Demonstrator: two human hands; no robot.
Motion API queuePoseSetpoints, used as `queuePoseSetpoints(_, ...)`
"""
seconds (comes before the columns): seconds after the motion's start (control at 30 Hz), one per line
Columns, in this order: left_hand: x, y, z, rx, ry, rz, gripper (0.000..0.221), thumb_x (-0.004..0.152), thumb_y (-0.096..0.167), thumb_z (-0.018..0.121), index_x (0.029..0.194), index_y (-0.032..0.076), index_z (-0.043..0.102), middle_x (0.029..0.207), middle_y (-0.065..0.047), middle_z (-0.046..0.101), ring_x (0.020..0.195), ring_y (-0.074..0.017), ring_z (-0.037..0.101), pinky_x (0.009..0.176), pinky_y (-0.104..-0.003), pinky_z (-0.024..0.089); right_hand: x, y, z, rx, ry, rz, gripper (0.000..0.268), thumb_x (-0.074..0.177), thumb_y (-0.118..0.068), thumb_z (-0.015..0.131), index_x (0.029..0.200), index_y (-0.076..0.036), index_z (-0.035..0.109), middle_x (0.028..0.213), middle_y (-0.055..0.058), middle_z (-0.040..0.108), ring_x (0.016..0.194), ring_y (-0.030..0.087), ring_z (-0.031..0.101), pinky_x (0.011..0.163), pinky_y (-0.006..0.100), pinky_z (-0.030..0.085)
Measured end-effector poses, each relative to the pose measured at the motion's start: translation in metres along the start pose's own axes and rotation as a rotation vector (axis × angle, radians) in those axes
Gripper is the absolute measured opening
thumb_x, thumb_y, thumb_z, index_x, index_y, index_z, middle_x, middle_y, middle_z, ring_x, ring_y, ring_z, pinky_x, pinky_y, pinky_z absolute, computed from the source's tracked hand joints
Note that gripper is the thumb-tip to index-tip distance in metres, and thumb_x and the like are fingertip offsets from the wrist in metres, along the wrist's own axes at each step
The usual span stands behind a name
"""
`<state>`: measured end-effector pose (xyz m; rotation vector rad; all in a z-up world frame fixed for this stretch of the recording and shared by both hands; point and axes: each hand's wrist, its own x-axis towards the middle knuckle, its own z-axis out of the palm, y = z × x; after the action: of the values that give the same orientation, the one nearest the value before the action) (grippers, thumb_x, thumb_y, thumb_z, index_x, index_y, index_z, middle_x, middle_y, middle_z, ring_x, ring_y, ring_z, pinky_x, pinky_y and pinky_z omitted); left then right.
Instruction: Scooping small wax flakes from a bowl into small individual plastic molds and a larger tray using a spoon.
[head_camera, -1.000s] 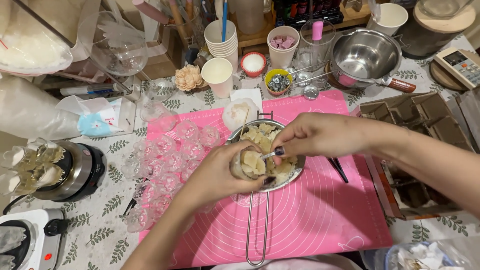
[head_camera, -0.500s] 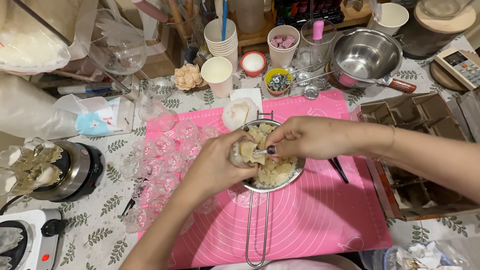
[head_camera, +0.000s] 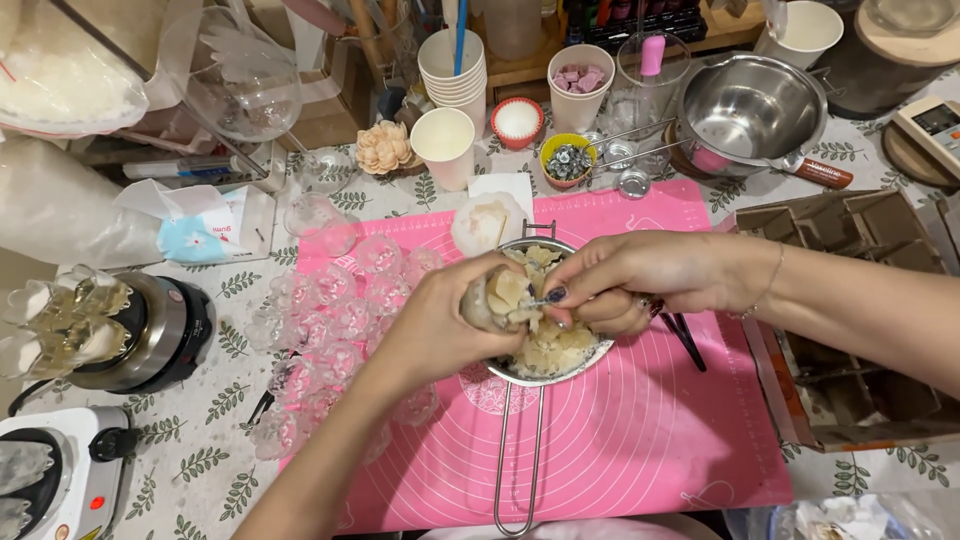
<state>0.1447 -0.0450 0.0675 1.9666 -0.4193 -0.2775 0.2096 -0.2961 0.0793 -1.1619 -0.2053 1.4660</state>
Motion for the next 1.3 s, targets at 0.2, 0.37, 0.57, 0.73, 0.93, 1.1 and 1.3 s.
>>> queuePoseSetpoints(0.2, -0.006, -0.011, 0.002, -0.225, 0.01, 0.002, 0.046, 0.07, 0.01, 0.085, 0.112, 0.006, 0.067, 0.101, -0.001, 0.075, 0.095, -0.006, 0.069, 0.086, -0.026, 0.058, -0.002, -0.004, 0.004, -0.038, 0.023, -0.008, 0.021, 0.102, -0.015, 0.054, 0.099, 0.0, 0.068, 0.051, -0.008, 0.027, 0.044, 0.008, 0.024, 0.042, 0.028, 0.02)
queuePoseSetpoints(0.37, -0.002, 0.002, 0.001, 0.041, 0.081, -0.053, 0.049, 0.064, 0.012, 0.087, 0.109, 0.008, 0.068, 0.096, -0.005, 0.078, 0.087, -0.0117, 0.075, 0.08, -0.029, 0.06, -0.005, 0.003, -0.001, -0.131, 0.093, -0.056, 0.021, 0.102, -0.017, 0.054, 0.096, -0.002, 0.068, 0.052, -0.008, 0.03, 0.045, 0.007, 0.025, 0.043, 0.027, 0.021)
queuePoseSetpoints(0.57, -0.008, -0.001, 0.001, 0.435, 0.175, 0.092, 0.048, 0.064, 0.009, 0.085, 0.108, 0.007, 0.066, 0.102, -0.013, 0.073, 0.091, -0.0331, 0.074, 0.077, -0.042, 0.058, -0.019, 0.037, -0.018, -0.645, 0.371, -0.354, 0.025, 0.103, -0.02, 0.054, 0.102, -0.003, 0.072, 0.07, -0.004, 0.062, 0.062, 0.013, 0.051, 0.055, 0.031, 0.04)
queuePoseSetpoints(0.73, -0.012, 0.008, 0.005, 0.472, 0.182, 0.05, 0.046, 0.068, 0.011, 0.087, 0.107, 0.006, 0.063, 0.103, -0.014, 0.071, 0.093, -0.0367, 0.071, 0.077, -0.045, 0.057, -0.037, 0.037, 0.038, -1.228, 0.825, 0.081, 0.023, 0.104, -0.027, 0.054, 0.11, -0.013, 0.07, 0.07, 0.013, 0.073, 0.062, 0.026, 0.073, 0.065, 0.039, 0.056)
queuePoseSetpoints(0.93, -0.013, 0.017, 0.005, 0.476, 0.189, 0.147, 0.05, 0.067, 0.006, 0.085, 0.111, 0.003, 0.061, 0.106, -0.016, 0.069, 0.097, -0.038, 0.07, 0.078, -0.046, 0.056, -0.041, 0.056, 0.069, -1.695, 1.115, -0.524, 0.019, 0.085, -0.015, 0.065, 0.102, -0.006, 0.068, 0.071, 0.01, 0.068, 0.066, 0.029, 0.067, 0.054, 0.043, 0.052)
queuePoseSetpoints(1.1, -0.009, 0.029, 0.003, 0.415, 0.065, 0.147, 0.041, 0.069, 0.003, 0.081, 0.106, 0.005, 0.064, 0.101, -0.013, 0.071, 0.093, -0.0343, 0.073, 0.076, -0.043, 0.058, -0.035, 0.047, 0.081, -1.959, 1.048, -0.768, 0.044, 0.073, -0.008, 0.067, 0.117, -0.003, 0.067, 0.083, 0.007, 0.066, 0.072, 0.024, 0.065, 0.063, 0.038, 0.054)
queuePoseSetpoints(1.3, 0.001, 0.052, -0.001, 0.381, -0.039, -0.1, 0.044, 0.067, 0.005, 0.081, 0.109, 0.009, 0.066, 0.089, -0.011, 0.073, 0.076, -0.0319, 0.076, 0.065, -0.043, 0.057, -0.024, 0.028, 0.076, -2.07, 0.917, -0.828, 0.047, 0.074, -0.016, 0.063, 0.117, 0.003, 0.066, 0.094, 0.011, 0.065, 0.087, 0.027, 0.065, 0.074, 0.039, 0.054)
